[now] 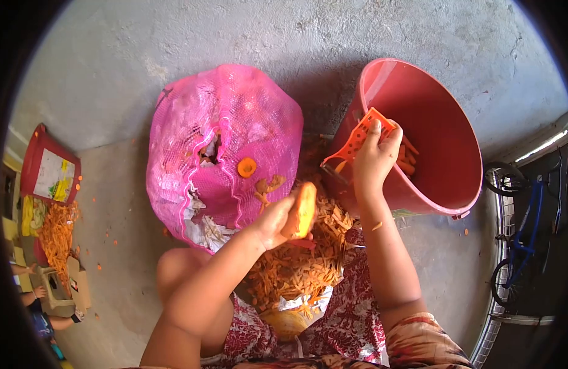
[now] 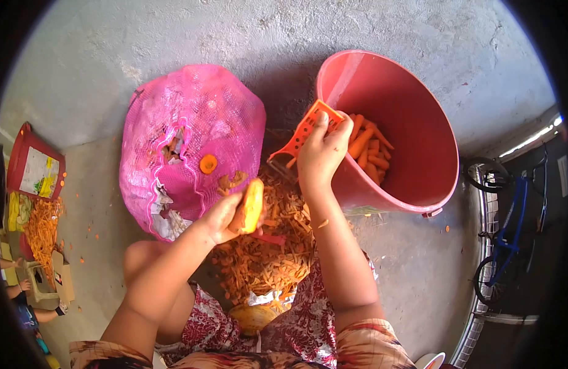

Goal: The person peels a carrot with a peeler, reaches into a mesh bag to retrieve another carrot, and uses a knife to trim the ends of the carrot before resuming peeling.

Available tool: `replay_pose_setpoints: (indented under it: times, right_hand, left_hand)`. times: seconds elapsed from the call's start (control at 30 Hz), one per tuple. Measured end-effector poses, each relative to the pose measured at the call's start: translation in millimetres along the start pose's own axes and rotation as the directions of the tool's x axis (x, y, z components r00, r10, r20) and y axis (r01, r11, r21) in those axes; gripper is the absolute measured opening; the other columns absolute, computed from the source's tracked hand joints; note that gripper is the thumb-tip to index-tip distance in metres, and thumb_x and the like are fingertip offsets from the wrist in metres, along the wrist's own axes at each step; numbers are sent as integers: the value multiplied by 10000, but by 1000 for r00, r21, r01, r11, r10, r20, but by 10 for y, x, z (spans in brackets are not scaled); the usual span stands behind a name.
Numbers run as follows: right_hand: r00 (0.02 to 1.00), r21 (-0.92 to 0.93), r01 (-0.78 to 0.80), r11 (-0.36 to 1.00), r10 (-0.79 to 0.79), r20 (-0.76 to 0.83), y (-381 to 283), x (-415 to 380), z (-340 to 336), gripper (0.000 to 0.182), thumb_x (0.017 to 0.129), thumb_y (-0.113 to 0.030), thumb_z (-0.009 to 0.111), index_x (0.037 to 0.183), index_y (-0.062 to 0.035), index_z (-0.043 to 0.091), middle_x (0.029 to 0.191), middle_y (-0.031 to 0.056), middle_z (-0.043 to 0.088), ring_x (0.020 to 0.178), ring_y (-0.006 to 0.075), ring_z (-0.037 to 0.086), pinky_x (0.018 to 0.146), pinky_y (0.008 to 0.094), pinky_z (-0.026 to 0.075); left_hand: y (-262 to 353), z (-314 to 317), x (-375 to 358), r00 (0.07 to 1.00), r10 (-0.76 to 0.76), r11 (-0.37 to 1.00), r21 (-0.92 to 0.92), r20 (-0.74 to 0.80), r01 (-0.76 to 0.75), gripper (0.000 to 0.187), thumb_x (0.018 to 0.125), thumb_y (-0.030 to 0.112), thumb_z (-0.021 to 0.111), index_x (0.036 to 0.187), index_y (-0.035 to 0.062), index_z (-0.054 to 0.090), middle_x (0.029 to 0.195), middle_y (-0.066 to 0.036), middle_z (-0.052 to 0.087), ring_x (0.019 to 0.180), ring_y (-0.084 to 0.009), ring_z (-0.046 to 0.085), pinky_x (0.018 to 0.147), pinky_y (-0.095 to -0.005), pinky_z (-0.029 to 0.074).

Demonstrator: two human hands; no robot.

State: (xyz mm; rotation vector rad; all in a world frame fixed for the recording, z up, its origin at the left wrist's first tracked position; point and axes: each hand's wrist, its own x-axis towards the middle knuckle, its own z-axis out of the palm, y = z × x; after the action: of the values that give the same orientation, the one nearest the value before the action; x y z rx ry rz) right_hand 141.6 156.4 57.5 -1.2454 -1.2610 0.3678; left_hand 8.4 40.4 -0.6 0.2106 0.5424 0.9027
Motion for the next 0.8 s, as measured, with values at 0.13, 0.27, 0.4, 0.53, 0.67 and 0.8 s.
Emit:
replay_pose_setpoints:
  times: [0.13, 0.27, 0.4, 0.53, 0.67, 0.8]
  right_hand:
    - [991, 185, -98, 978, 79, 107, -163, -128, 1, 153, 851, -124, 472, 912, 12, 440, 753, 96, 503, 678, 153, 494, 629, 277, 411]
    - [948, 334, -202, 921, 98, 302, -269, -441, 63, 154, 848, -107, 472, 933, 12, 427, 761, 102, 509, 673, 140, 487, 623, 249, 415]
    - [956, 183, -57, 981, 1, 294, -227, -619, 121, 168, 854, -123, 458, 929, 24, 423, 761, 154, 522, 687, 190, 521, 638, 291, 426]
    - [999, 78, -48, 996, 46, 25, -46, -179, 51, 161, 855, -132, 461, 907, 16, 426, 777, 138, 511, 696, 195, 505, 650, 318, 414]
    - [994, 180, -96, 979, 86, 62, -97, -109, -11, 148, 858, -126, 465, 916, 5, 432, 781, 89, 492, 703, 152, 474, 658, 272, 405]
    - [949, 283, -241, 928, 165, 268, -299, -265, 2, 115, 869, -105, 448, 930, -10, 424, 798, 47, 490, 721, 90, 462, 653, 229, 410]
  left_hand:
    - [81, -121, 31, 997, 60, 998, -8, -43, -61, 328, 886, 338, 307, 942, 74, 493, 814, -74, 558, 733, -199, 552, 610, -368, 455]
    - [101, -19, -10, 995, 51, 999, -1, -85, -51, 347, 877, 390, 318, 980, 116, 504, 858, -29, 566, 772, -173, 553, 624, -355, 451]
    - [121, 77, -19, 998, -5, 1000, 21, -66, 6, 368, 884, 380, 297, 942, 79, 500, 822, -55, 551, 731, -180, 538, 595, -331, 445]
    - [37, -15, -9, 990, -123, 992, 0, 74, 124, 427, 890, 391, 262, 862, 33, 493, 743, -89, 496, 693, -198, 504, 586, -334, 438]
    - [59, 7, 4, 999, -24, 1000, -7, -22, 24, 421, 893, 400, 268, 860, 49, 500, 761, -99, 510, 700, -215, 513, 603, -350, 441]
    - [124, 44, -13, 999, 41, 999, 3, 21, -41, 353, 890, 387, 307, 942, 89, 489, 845, -117, 548, 728, -230, 543, 648, -365, 446]
